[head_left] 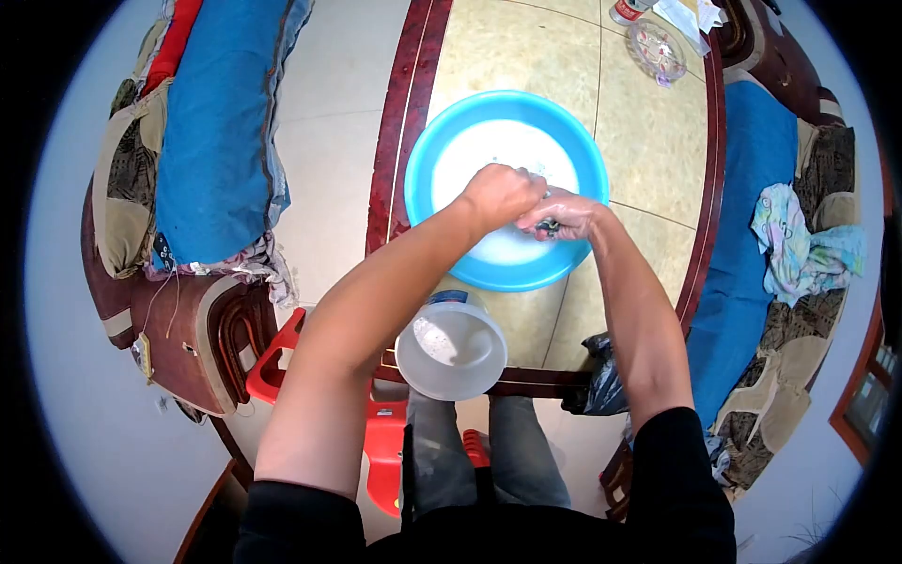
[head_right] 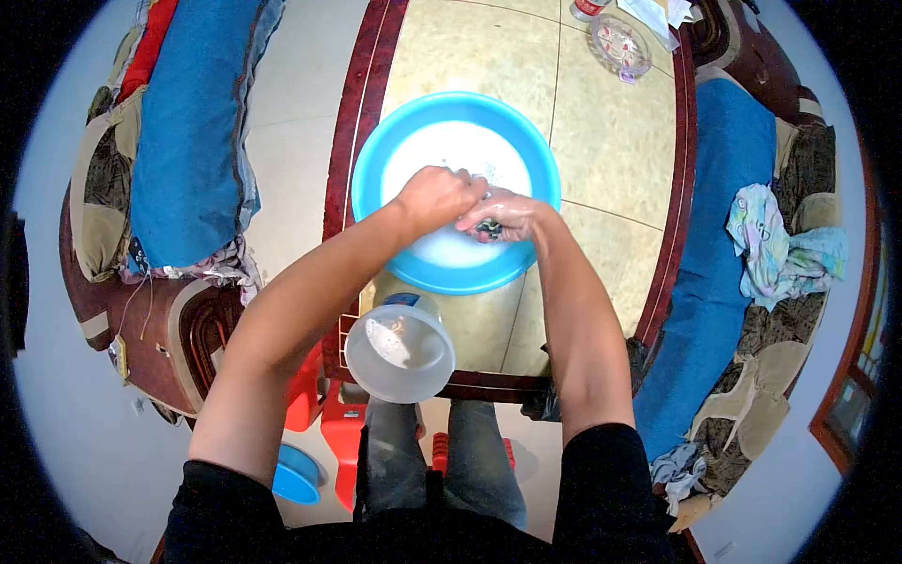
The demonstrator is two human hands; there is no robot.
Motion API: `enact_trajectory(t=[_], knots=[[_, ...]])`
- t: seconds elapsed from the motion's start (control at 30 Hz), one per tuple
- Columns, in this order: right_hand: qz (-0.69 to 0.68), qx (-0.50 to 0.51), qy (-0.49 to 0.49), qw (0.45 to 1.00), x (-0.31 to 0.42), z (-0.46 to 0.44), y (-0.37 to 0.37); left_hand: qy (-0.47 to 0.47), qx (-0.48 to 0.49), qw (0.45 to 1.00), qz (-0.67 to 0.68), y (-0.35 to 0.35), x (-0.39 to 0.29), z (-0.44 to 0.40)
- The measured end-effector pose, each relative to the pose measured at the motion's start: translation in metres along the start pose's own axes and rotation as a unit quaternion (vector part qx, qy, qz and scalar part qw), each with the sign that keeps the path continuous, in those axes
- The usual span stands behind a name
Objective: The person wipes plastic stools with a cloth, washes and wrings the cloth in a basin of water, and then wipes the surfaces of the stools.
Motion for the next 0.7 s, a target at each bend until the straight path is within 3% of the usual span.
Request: enact_trajectory(t=[0.1, 0.13, 0.23, 0.33, 0.53, 0.63, 0.7], knots=[[0.103, -0.161, 0.020, 0.981, 0.016, 0.009, 0.027, -0.068, 0.082, 0.994, 0.004, 0.009, 0.003, -0.007], [0.118, -0.144, 0.008, 0.983, 0.005, -0.010, 0.013, -0.092, 0.105, 0.990, 0.004, 0.007, 0.006, -0.009], [0.257, -0.233, -0.075, 0.935, -0.010, -0.033, 0.002, -0.133, 0.198, 0.971, 0.005, -0.001, 0.009, -0.014], [0.393, -0.329, -0.111, 0.851, -0.006, -0.035, 0.010, -0.210, 0.218, 0.951, 0.068, -0.013, 0.011, -0.013], [0.541, -0.360, -0.138, 0.747, 0.008, -0.011, 0.027, -0.314, 0.194, 0.901, 0.227, 0.015, 0.023, -0.007], [0.631, -0.302, -0.199, 0.686, 0.011, -0.003, 0.024, -0.310, 0.343, 0.806, 0.370, 0.027, 0.029, -0.003], [0.679, -0.265, -0.226, 0.646, 0.017, 0.006, 0.026, -0.326, 0.355, 0.723, 0.495, 0.028, 0.028, 0.007]])
Point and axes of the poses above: each hand's wrist, its own z-axis away from the middle knuckle, its own y-axis out of the palm, x = y × z, the point moved 2 cm from there along -z, towards the middle knuckle, and after that the axes turned 3 degrees about z, right-handed, at the moved point
